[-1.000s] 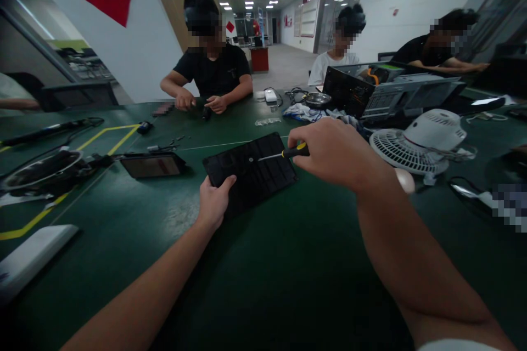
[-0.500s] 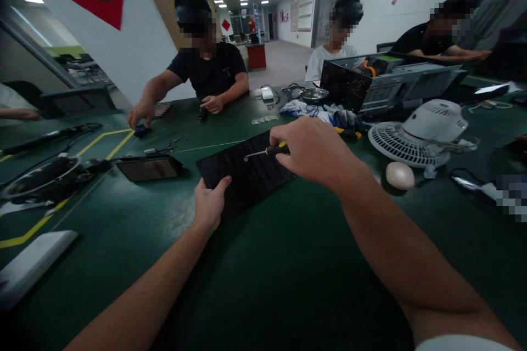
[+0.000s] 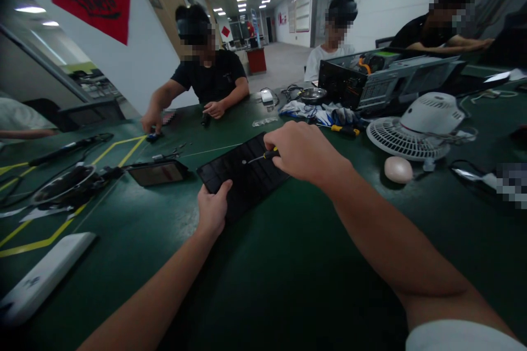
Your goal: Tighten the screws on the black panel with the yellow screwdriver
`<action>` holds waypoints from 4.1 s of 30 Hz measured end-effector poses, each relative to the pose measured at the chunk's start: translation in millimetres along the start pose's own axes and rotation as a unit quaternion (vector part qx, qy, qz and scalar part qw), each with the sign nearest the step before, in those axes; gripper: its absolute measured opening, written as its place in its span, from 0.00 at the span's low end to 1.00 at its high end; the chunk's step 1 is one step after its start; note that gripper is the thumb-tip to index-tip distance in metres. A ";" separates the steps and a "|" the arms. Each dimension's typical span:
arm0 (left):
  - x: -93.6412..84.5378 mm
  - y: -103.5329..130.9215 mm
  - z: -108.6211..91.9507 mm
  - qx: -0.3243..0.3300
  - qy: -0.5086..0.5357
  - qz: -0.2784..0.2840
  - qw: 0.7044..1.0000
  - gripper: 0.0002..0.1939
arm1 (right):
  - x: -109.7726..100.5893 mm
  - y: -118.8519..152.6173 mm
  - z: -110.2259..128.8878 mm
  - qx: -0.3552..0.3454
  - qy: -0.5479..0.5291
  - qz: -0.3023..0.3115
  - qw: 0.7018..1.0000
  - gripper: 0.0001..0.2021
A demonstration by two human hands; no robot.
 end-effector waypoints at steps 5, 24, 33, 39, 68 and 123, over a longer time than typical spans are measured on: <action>-5.2 12.1 -3.8 -0.008 0.002 0.017 1.000 0.20 | -2.5 1.5 -0.1 -0.013 -0.005 -0.011 1.000 0.12; -11.6 17.8 7.1 -0.030 -0.001 0.063 0.998 0.19 | -5.6 5.3 5.4 -0.022 -0.003 -0.020 1.000 0.13; -9.5 21.6 -4.8 -0.003 -0.039 0.065 0.997 0.18 | -6.5 5.3 4.3 -0.005 -0.008 0.007 1.000 0.13; -9.1 23.1 -8.5 0.001 -0.046 0.069 0.997 0.17 | -11.2 7.9 2.9 -0.017 -0.021 0.001 1.000 0.14; -7.7 22.4 -8.7 -0.006 -0.039 0.068 0.997 0.17 | 0.4 0.5 3.5 -0.034 -0.059 0.043 0.997 0.12; -8.4 21.6 -10.3 -0.005 -0.051 0.061 0.997 0.19 | 8.6 -1.8 5.8 -0.006 -0.060 0.080 0.995 0.13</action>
Point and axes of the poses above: each hand's wrist, its own y-axis away from the middle knuckle, its own x-axis out of the palm, z = x × y, the point moved 4 cm from there along -y, towards the middle knuckle, and after that the axes turned 12 degrees about z, right-handed, at the moved point
